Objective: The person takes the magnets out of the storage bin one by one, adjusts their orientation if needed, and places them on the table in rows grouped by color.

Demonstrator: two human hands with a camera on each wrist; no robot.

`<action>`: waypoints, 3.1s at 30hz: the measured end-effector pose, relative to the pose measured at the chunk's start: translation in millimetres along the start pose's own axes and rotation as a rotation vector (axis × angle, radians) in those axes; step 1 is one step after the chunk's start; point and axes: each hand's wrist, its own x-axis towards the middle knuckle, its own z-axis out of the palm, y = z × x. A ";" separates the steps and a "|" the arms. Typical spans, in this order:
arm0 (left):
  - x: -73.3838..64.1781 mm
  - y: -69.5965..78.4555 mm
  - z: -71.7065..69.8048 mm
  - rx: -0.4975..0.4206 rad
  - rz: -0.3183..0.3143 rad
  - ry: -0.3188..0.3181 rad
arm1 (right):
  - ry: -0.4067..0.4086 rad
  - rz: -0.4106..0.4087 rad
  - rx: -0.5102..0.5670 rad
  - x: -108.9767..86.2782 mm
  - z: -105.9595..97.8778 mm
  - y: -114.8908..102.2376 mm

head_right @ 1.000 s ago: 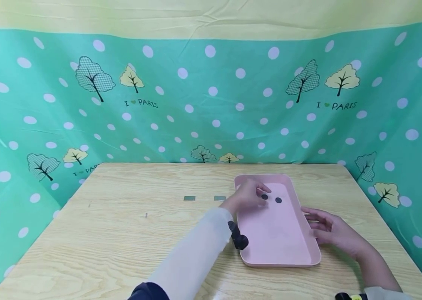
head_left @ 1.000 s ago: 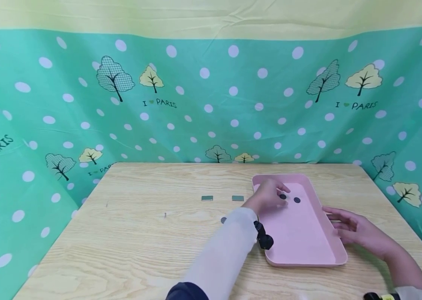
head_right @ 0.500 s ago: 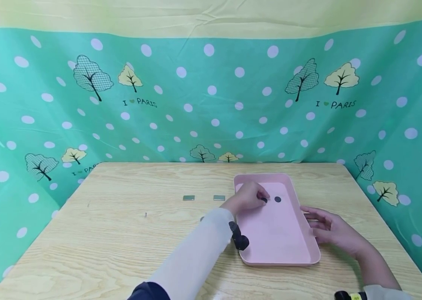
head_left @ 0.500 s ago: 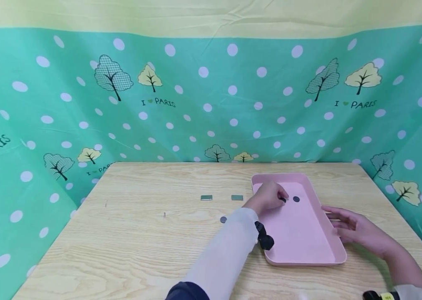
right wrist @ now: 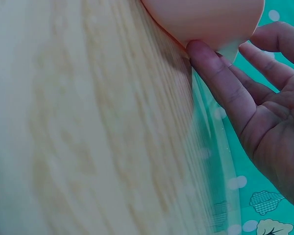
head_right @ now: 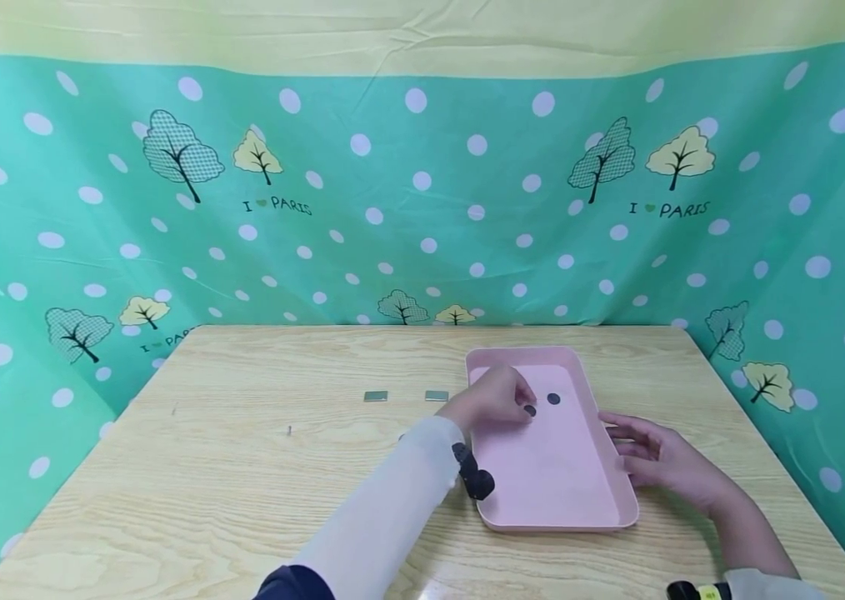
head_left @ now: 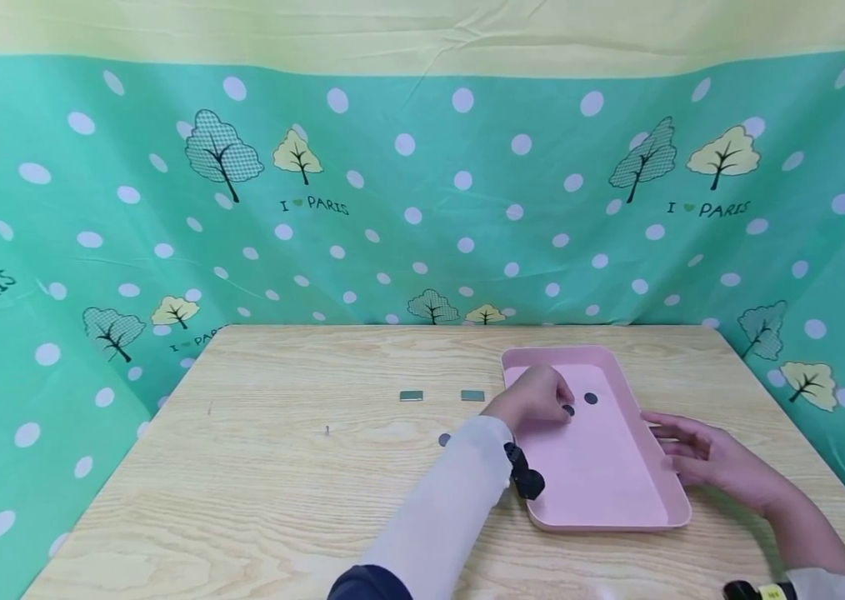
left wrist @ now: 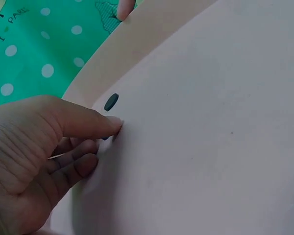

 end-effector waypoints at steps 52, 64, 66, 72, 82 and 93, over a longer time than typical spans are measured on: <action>-37.7 1.4 -36.6 -0.242 0.228 0.073 | 0.047 0.026 -0.074 -1.8 4.0 -3.7; -65.2 -13.0 -51.1 -0.210 0.218 0.133 | 0.035 0.008 -0.053 -1.0 4.4 -3.2; -71.4 -16.5 -52.7 -0.215 0.212 0.138 | 0.035 0.014 -0.048 -0.7 4.8 -3.0; -90.2 -29.6 -58.0 -0.261 0.195 0.158 | 0.029 0.014 -0.034 -0.4 4.7 -2.5; -113.9 -51.9 -67.4 -0.255 0.197 0.213 | 0.039 0.027 -0.048 -0.6 4.4 -2.8; -149.0 -72.2 -80.0 -0.211 0.193 0.284 | 0.001 0.007 -0.030 -0.9 4.0 -2.2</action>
